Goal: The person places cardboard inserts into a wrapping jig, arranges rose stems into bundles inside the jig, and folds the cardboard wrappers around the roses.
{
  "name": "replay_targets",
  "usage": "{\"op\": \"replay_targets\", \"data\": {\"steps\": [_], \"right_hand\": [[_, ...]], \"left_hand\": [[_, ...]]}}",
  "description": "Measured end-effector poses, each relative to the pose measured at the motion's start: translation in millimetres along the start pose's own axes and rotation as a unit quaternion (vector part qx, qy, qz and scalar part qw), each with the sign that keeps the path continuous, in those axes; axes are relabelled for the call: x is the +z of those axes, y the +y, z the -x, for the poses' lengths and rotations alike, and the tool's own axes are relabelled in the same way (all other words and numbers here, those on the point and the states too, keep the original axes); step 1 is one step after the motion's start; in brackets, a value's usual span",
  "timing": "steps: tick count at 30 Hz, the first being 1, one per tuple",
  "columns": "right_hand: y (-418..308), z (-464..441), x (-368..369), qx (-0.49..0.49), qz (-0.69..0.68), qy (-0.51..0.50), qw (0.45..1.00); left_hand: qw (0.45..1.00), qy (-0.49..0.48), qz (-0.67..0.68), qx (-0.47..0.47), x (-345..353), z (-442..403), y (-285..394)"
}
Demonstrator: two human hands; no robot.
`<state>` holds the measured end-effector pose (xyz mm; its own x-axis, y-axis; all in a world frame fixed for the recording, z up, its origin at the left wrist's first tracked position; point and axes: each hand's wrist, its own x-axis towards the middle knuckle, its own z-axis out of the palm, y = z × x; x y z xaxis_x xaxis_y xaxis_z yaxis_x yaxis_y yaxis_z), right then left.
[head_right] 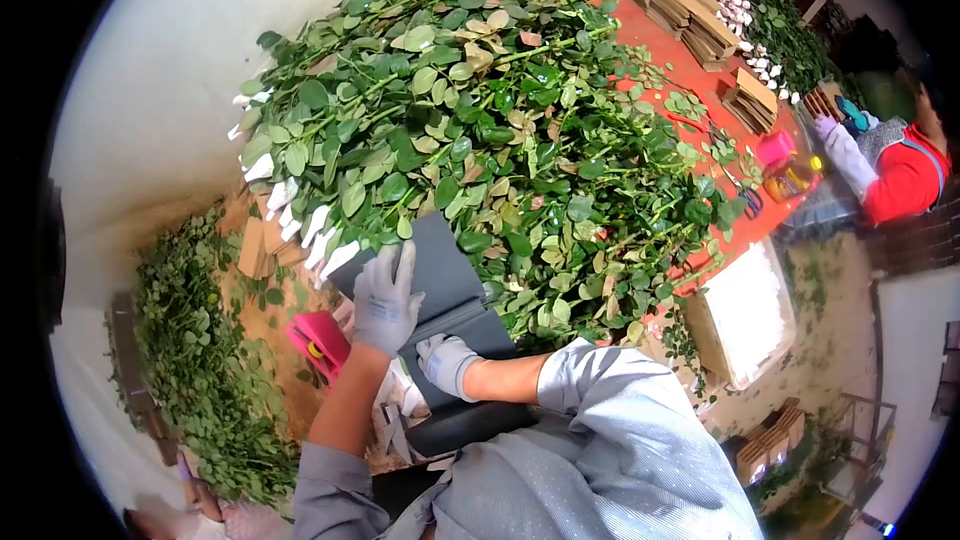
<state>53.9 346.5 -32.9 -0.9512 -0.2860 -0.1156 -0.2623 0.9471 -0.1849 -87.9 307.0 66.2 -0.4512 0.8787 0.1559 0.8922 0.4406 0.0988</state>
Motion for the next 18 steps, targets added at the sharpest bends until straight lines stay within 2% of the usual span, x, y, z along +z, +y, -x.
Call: {"op": "replay_targets", "data": {"steps": [4, 9, 18], "right_hand": [[-0.1, -1.4, -7.4, 0.013, -0.036, -0.024, 0.999], [0.0, 1.7, -9.7, 0.005, -0.011, -0.034, 0.999], [0.4, -2.1, 0.7, -0.007, -0.010, -0.034, 0.999]], "left_hand": [[0.994, -0.063, -0.086, -0.029, 4.1, -4.0, 4.1], [0.998, -0.048, -0.049, 0.006, 3.1, -2.8, 2.2], [0.981, -0.086, -0.172, -0.034, 33.3, -14.6, 3.8]]}}
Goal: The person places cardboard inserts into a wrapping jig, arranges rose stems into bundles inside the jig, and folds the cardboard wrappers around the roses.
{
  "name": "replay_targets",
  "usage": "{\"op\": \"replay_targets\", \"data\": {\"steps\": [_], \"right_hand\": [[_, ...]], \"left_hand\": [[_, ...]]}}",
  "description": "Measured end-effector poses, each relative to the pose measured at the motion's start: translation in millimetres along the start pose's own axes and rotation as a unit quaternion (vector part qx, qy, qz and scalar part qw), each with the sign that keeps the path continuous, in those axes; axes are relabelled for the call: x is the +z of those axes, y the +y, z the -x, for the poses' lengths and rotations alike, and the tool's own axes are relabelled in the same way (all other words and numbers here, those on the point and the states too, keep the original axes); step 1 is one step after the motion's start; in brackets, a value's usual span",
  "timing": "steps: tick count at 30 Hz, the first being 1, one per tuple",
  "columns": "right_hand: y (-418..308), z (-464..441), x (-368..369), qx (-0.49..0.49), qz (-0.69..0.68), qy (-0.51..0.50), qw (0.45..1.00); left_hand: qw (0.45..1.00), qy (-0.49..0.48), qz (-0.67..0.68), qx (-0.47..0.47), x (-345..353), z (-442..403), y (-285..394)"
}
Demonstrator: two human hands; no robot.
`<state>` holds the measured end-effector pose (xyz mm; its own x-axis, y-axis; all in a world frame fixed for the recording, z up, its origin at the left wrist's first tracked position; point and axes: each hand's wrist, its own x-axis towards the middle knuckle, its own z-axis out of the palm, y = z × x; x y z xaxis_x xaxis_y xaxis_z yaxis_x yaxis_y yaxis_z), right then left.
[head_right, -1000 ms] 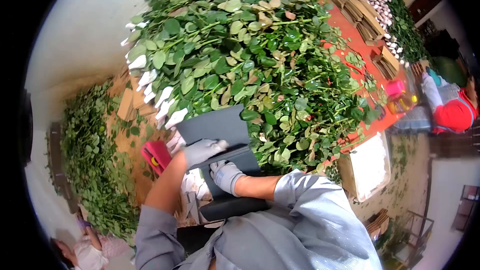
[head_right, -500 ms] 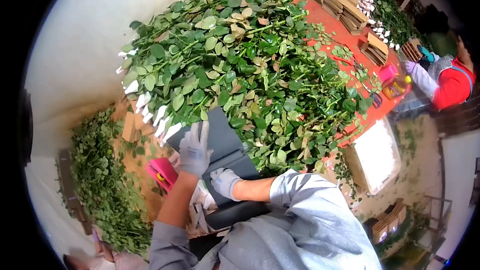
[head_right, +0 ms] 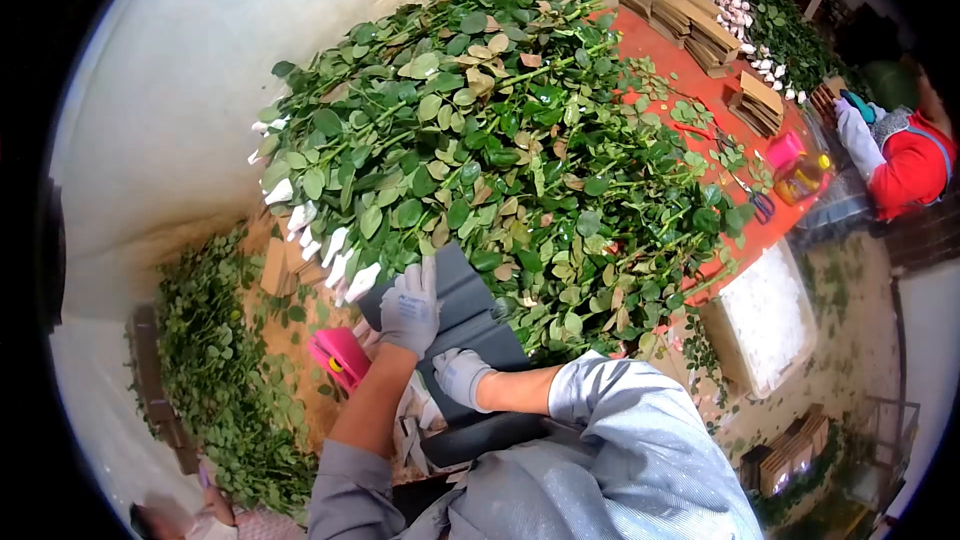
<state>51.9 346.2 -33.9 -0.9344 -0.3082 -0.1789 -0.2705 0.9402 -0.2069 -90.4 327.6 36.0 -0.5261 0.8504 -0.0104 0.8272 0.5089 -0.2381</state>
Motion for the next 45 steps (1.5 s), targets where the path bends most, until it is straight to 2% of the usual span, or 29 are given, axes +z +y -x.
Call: {"op": "replay_targets", "data": {"steps": [4, 6, 7, 10, 11, 13, 14, 15, 17, 20, 21, 23, 25, 27, 33, 36, 37, 41, 43, 45], "right_hand": [[0.0, 0.7, -4.1, 0.001, -0.002, 0.003, 1.000], [-0.6, 2.3, -6.0, 0.007, 0.007, -0.006, 1.000], [-0.4, 2.6, -6.9, 0.006, 0.002, -0.008, 1.000], [-0.4, 4.2, -8.0, 0.001, 0.012, 0.001, 1.000], [-0.5, 4.8, -8.6, -0.002, 0.009, -0.002, 1.000], [2.8, 4.7, -13.1, -0.012, 0.009, 0.015, 1.000], [3.9, 4.2, -15.3, -0.012, 0.007, 0.013, 1.000], [5.5, 3.8, -17.5, -0.016, -0.012, -0.006, 1.000], [8.9, 3.6, -21.0, -0.020, -0.032, -0.028, 0.999], [9.3, 3.4, -24.3, -0.019, -0.060, -0.029, 0.998], [8.9, 4.0, -24.6, -0.015, -0.051, -0.027, 0.998], [8.1, 4.4, -19.6, -0.001, -0.040, -0.027, 0.999], [6.1, 2.0, -7.2, 0.001, -0.056, 0.011, 0.998], [7.1, 0.1, -3.7, 0.007, -0.074, -0.010, 0.997], [6.3, 3.1, -7.0, -0.009, -0.056, 0.005, 0.998], [3.1, 3.5, -2.3, 0.005, -0.050, 0.008, 0.999], [3.5, 5.3, -2.6, -0.007, -0.022, 0.017, 1.000], [4.8, 6.0, 2.7, -0.006, -0.035, 0.048, 0.998], [3.7, 2.7, 6.3, -0.003, -0.040, 0.039, 0.998], [2.7, 3.6, 10.3, 0.003, -0.024, 0.070, 0.997]], "left_hand": [[0.998, -0.025, 0.034, 0.055, -4.9, -2.0, -5.1], [0.973, -0.068, 0.073, 0.208, -17.0, 6.5, -6.7], [0.972, -0.072, 0.075, 0.209, -21.1, 9.5, -7.8], [0.935, -0.178, 0.266, 0.150, -30.3, 12.7, -17.9], [0.934, -0.182, 0.269, 0.147, -20.9, 11.8, -23.2], [0.882, -0.283, 0.358, 0.117, 7.0, 7.6, -31.4], [0.860, -0.301, 0.402, 0.093, 17.2, 6.1, -34.0], [0.858, -0.303, 0.403, 0.094, 25.1, 5.3, -31.8], [0.891, -0.210, 0.399, 0.045, 40.9, 3.5, -24.6], [0.908, -0.187, 0.374, 0.033, 53.3, -0.9, -17.6], [0.907, -0.187, 0.376, 0.034, 49.2, -2.2, -15.7], [0.932, -0.189, 0.307, -0.043, 38.0, -3.7, -10.2], [0.936, -0.191, 0.295, -0.024, 37.9, -7.5, -13.0], [0.928, -0.211, 0.308, 0.008, 48.3, -10.7, -18.9], [0.936, -0.199, 0.287, -0.046, 62.5, -13.3, -20.3], [0.973, -0.054, 0.225, -0.018, 72.7, -7.2, -17.3], [0.974, -0.049, 0.222, -0.020, 73.6, -8.8, -16.0], [0.956, -0.178, 0.222, -0.070, 52.3, -16.1, -7.4], [0.967, -0.151, 0.203, -0.022, 45.9, -12.2, -8.5], [0.955, -0.174, 0.236, -0.043, 50.6, -8.3, -14.9]]}}
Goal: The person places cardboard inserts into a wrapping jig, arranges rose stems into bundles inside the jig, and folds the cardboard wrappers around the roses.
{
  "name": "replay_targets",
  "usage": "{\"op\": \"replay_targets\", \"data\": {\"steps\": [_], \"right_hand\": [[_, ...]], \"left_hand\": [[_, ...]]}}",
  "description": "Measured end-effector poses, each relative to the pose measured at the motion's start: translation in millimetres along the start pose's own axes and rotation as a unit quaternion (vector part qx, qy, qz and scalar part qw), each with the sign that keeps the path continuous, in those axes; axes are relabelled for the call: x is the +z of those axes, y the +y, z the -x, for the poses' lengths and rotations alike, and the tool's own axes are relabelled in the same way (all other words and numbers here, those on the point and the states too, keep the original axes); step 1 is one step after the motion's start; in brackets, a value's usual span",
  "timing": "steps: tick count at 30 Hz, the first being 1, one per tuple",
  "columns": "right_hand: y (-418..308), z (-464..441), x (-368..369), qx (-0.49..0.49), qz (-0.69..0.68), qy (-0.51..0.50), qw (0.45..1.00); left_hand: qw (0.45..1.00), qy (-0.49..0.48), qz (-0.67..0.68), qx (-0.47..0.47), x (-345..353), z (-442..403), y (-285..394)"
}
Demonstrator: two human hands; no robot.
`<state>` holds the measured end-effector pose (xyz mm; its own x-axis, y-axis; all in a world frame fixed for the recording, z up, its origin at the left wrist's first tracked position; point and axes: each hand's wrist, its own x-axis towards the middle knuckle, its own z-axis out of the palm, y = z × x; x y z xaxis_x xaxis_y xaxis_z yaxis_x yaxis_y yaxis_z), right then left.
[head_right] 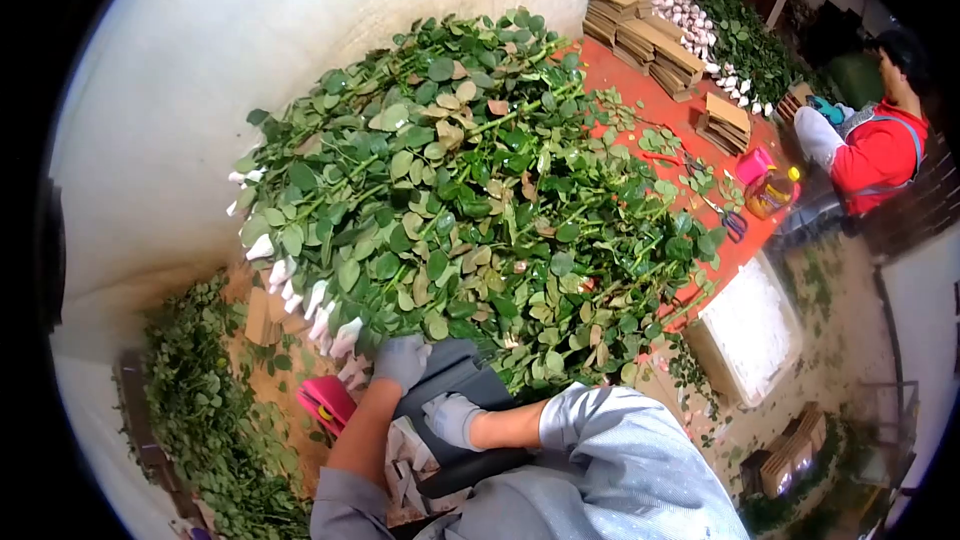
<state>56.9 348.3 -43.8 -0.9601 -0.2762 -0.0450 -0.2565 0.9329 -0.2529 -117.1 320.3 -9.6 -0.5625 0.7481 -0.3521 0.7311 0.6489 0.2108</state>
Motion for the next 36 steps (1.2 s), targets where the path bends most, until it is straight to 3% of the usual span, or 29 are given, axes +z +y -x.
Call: {"op": "replay_targets", "data": {"steps": [2, 4, 5, 8, 10, 14, 16, 18, 19, 22, 24, 26, 28, 30, 31, 32, 33, 34, 36], "right_hand": [[0.6, 2.5, -0.3, -0.011, 0.017, 0.017, 1.000], [2.4, 3.4, -11.3, -0.012, 0.006, -0.001, 1.000], [4.6, 3.0, -14.3, -0.018, 0.011, 0.001, 1.000], [4.5, 2.7, -20.8, -0.005, -0.035, -0.018, 0.999], [5.1, 2.6, -27.5, -0.001, -0.022, -0.037, 0.999], [3.5, 3.9, -48.7, 0.002, 0.005, -0.063, 0.998], [7.3, 3.8, -41.8, -0.012, -0.015, -0.056, 0.998], [5.5, 0.7, -38.9, -0.019, 0.003, -0.053, 0.998], [3.3, -1.4, -43.9, -0.006, 0.009, -0.092, 0.996], [3.3, -6.7, -42.0, 0.006, 0.002, -0.149, 0.989], [4.2, -8.8, -39.7, 0.000, 0.004, -0.155, 0.988], [4.6, -6.2, -38.1, 0.000, 0.005, -0.158, 0.987], [4.7, -5.4, -35.0, 0.004, -0.001, -0.136, 0.991], [4.3, -5.3, -34.7, 0.004, 0.005, -0.140, 0.990], [5.5, -4.0, -32.2, 0.002, 0.007, -0.133, 0.991], [6.3, -4.2, -29.6, 0.000, 0.010, -0.127, 0.992], [2.5, -5.3, -37.1, 0.020, 0.005, -0.143, 0.989], [2.0, -5.1, -36.7, 0.016, 0.002, -0.142, 0.990], [3.8, -5.6, -37.8, 0.016, 0.004, -0.149, 0.989]], "left_hand": [[0.999, -0.021, 0.038, -0.022, -1.2, 5.9, -11.9], [0.982, -0.016, 0.185, -0.028, -19.6, 21.4, -15.8], [0.969, 0.006, 0.244, 0.023, -3.6, 23.9, -36.7], [0.949, 0.038, 0.309, 0.049, -37.4, 64.9, -28.1], [0.946, 0.077, 0.312, 0.047, -43.2, 86.4, -24.9], [0.931, 0.267, 0.247, 0.038, -61.1, 158.3, 19.6], [0.948, 0.199, 0.232, 0.087, -49.2, 194.4, 38.4], [0.969, 0.109, 0.213, 0.062, -21.8, 226.0, 60.9], [0.989, 0.075, 0.113, 0.058, 3.0, 234.2, 66.9], [0.994, 0.103, -0.011, -0.025, 61.9, 237.1, 78.7], [0.990, 0.135, -0.011, -0.049, 69.0, 240.3, 84.2], [0.981, 0.187, 0.010, -0.047, 69.7, 241.0, 84.5], [0.985, 0.155, 0.051, -0.055, 60.2, 241.5, 75.1], [0.948, 0.149, 0.280, 0.013, 42.1, 249.8, 58.1], [0.919, 0.130, 0.371, -0.030, 22.9, 254.6, 45.6], [0.917, 0.160, 0.360, -0.059, 15.5, 257.7, 28.7], [0.910, 0.195, 0.332, -0.153, 17.7, 263.1, 11.7], [0.911, 0.297, 0.217, -0.185, 41.4, 266.5, -18.0], [0.907, 0.223, 0.150, -0.324, 62.0, 279.5, -72.5]]}}
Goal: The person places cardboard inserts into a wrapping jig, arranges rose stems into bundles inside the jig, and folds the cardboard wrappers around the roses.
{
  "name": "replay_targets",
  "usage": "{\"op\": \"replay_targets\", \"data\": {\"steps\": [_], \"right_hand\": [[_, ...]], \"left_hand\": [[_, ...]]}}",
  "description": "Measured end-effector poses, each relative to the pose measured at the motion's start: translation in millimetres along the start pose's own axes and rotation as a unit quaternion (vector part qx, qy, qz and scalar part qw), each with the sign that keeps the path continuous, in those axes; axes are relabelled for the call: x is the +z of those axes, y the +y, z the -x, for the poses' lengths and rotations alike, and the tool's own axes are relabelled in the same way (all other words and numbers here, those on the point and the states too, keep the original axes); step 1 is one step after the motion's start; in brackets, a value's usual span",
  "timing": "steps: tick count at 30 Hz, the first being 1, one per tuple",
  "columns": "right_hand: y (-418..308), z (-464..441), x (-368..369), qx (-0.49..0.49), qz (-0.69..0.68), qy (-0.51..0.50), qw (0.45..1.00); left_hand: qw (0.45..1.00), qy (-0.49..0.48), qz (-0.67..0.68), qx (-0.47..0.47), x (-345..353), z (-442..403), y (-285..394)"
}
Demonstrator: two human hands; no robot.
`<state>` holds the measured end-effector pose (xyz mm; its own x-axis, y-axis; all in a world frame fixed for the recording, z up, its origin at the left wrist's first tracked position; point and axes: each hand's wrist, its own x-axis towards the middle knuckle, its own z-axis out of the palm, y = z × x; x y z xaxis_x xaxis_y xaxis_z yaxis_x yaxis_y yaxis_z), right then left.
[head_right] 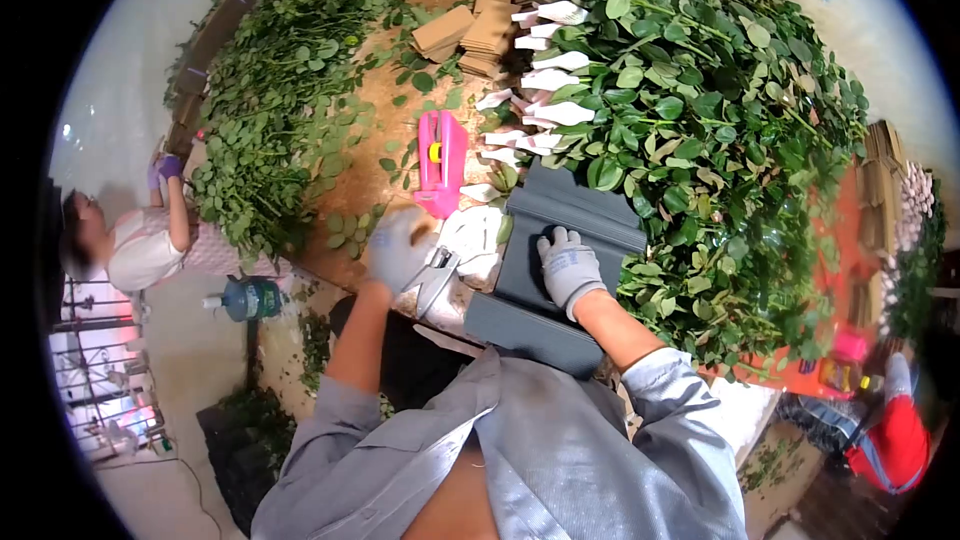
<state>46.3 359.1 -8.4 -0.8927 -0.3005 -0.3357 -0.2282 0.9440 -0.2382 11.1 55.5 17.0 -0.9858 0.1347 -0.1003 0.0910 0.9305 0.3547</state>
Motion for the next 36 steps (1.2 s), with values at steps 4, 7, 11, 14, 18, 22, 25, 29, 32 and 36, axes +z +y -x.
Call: {"op": "replay_targets", "data": {"steps": [4, 7, 11, 14, 18, 22, 25, 29, 32, 36], "right_hand": [[0.2, -2.1, 2.0, 0.007, 0.001, -0.007, 1.000], [-0.3, -2.6, 1.1, 0.005, -0.002, -0.011, 1.000], [0.3, -0.6, 0.8, 0.004, 0.002, -0.010, 1.000], [1.5, -1.0, 1.9, 0.002, -0.008, 0.000, 1.000], [5.5, -0.5, 9.3, 0.015, -0.027, 0.015, 0.999], [11.5, 1.7, 14.9, -0.022, -0.070, 0.071, 0.995], [12.6, 3.2, 8.2, -0.020, -0.048, 0.044, 0.998], [16.0, 3.7, 13.5, -0.041, -0.051, 0.077, 0.995], [24.9, 4.1, 10.5, -0.069, -0.077, 0.065, 0.993], [38.2, 9.3, -5.1, -0.061, -0.125, -0.025, 0.990]], "left_hand": [[0.976, -0.036, -0.147, -0.158, 13.9, -1.8, -57.4], [0.962, -0.101, -0.147, -0.207, 21.0, -1.7, -74.0], [0.961, -0.116, -0.127, -0.215, 20.3, -0.1, -74.5], [0.977, 0.001, -0.134, -0.168, 30.7, 9.7, -88.9], [0.980, 0.031, -0.108, -0.165, -20.0, 14.8, -44.1], [0.932, 0.179, 0.305, -0.086, -24.8, 18.7, 2.7], [0.885, 0.052, 0.462, -0.003, -14.5, 14.6, 58.8], [0.815, -0.134, 0.563, 0.035, 35.9, 0.3, 85.2], [0.818, -0.335, 0.468, 0.010, 68.0, -3.6, 83.2], [0.833, -0.314, 0.451, 0.062, 106.7, -3.1, 69.9]]}}
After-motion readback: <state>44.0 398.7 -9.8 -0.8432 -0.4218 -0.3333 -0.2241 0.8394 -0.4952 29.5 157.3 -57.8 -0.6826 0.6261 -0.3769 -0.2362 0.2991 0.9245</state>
